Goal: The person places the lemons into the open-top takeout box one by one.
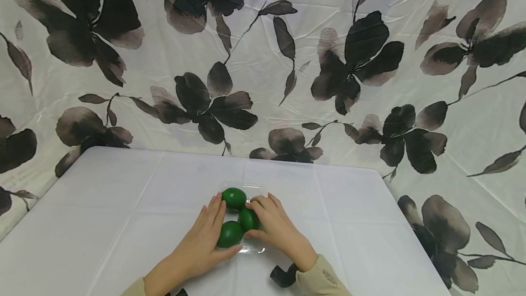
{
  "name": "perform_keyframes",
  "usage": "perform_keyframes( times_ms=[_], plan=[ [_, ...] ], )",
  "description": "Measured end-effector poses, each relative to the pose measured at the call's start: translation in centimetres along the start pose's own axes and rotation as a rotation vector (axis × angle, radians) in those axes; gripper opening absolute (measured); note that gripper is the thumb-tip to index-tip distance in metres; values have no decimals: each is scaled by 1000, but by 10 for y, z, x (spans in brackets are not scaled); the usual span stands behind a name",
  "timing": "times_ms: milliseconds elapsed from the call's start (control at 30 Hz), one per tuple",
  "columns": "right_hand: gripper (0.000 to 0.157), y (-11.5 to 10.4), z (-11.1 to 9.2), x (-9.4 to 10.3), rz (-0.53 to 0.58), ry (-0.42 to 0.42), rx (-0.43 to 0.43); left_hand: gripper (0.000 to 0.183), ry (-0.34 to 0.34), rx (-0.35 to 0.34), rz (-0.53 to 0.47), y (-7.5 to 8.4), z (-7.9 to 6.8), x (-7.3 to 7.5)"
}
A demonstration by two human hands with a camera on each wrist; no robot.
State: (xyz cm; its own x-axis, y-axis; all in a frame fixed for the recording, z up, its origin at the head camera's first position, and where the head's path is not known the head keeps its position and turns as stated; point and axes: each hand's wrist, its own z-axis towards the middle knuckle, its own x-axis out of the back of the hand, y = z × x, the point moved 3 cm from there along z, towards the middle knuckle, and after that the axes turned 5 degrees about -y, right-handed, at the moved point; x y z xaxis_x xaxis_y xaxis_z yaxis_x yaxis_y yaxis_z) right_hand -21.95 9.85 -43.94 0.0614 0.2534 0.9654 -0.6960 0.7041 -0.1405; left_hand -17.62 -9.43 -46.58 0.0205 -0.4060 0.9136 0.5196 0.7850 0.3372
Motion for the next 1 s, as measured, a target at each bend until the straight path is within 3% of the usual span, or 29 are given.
perform_keyframes(
  times_ms=[267, 767, 1000],
  plan=[
    [68, 3, -2, -1, 144, -94, -57, 64, 19, -27, -31, 2, -1, 0],
    [68, 6, -1, -1, 241, -28, -57, 45, 6, -55, -61, 1, -1, 0],
    [66, 8, -1, -2, 329, -86, -68, 39, -58, -44, -216, 0, 1, 4]
  ],
)
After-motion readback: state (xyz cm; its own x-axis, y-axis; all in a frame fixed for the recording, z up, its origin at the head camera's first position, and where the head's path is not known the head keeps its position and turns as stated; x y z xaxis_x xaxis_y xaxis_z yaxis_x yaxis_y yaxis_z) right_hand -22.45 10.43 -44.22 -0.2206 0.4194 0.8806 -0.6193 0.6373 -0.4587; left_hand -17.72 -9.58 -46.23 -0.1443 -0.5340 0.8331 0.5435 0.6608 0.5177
